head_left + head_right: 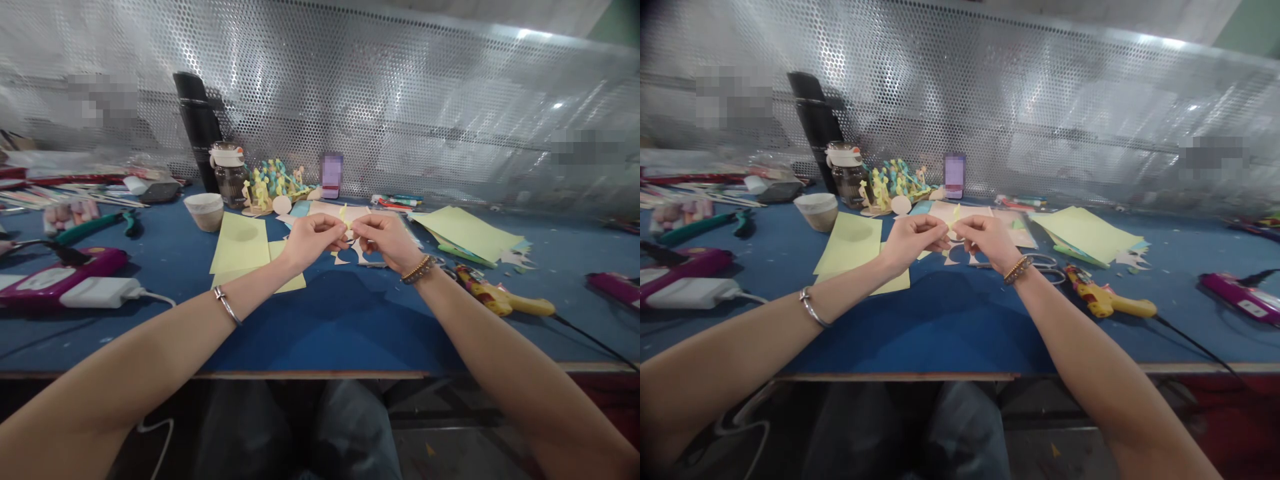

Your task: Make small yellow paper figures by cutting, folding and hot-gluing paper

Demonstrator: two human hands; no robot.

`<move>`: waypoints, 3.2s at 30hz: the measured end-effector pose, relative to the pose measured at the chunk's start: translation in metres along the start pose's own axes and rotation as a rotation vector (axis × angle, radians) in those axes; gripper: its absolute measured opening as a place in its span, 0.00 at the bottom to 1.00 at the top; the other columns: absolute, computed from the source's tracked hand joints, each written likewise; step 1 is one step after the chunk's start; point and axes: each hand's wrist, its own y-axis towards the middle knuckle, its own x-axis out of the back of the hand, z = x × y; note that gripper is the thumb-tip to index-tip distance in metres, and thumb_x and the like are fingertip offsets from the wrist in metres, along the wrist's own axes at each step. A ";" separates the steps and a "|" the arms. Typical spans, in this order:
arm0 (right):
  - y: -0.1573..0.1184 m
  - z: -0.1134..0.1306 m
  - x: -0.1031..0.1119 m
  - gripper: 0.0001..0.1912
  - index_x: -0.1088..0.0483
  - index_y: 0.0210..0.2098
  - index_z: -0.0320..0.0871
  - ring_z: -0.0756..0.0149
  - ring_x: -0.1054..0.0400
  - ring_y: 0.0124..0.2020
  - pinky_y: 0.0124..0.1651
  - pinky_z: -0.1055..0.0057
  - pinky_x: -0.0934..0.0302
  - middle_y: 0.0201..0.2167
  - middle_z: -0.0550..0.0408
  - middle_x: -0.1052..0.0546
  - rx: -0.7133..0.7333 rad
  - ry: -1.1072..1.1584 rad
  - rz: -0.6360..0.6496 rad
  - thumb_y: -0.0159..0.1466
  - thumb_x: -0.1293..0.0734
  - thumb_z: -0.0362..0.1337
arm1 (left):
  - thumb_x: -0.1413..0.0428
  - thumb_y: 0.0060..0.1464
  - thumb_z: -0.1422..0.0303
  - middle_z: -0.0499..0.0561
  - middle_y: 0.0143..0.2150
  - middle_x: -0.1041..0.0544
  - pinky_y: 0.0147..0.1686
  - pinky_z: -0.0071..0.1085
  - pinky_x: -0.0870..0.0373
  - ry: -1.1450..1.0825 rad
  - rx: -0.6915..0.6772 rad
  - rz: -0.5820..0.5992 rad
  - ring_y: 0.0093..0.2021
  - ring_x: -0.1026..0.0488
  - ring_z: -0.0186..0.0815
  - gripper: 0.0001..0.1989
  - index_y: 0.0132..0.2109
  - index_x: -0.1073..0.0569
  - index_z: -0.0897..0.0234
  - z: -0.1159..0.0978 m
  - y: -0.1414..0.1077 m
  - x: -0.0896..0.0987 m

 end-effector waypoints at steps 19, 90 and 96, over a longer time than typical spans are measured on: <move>-0.002 0.001 -0.003 0.14 0.30 0.25 0.41 0.76 0.38 0.17 0.19 0.77 0.43 0.20 0.57 0.29 0.057 -0.091 -0.009 0.59 0.35 0.45 | 0.42 0.49 0.60 0.51 0.31 0.22 0.29 0.26 0.25 -0.031 0.049 -0.002 0.30 0.22 0.34 0.12 0.35 0.30 0.65 0.002 0.000 0.000; -0.003 0.004 -0.001 0.13 0.32 0.36 0.41 0.76 0.37 0.18 0.19 0.76 0.41 0.23 0.59 0.29 0.135 -0.162 0.073 0.58 0.34 0.45 | 0.41 0.46 0.66 0.51 0.30 0.24 0.33 0.27 0.27 -0.004 0.074 0.000 0.33 0.24 0.32 0.09 0.33 0.28 0.67 -0.008 0.002 0.004; -0.005 0.008 -0.004 0.13 0.35 0.37 0.42 0.75 0.35 0.20 0.19 0.76 0.40 0.28 0.57 0.29 0.185 -0.231 0.003 0.56 0.31 0.40 | 0.42 0.46 0.66 0.51 0.29 0.24 0.29 0.26 0.29 0.055 0.085 0.024 0.31 0.24 0.32 0.08 0.33 0.29 0.67 -0.008 0.002 0.004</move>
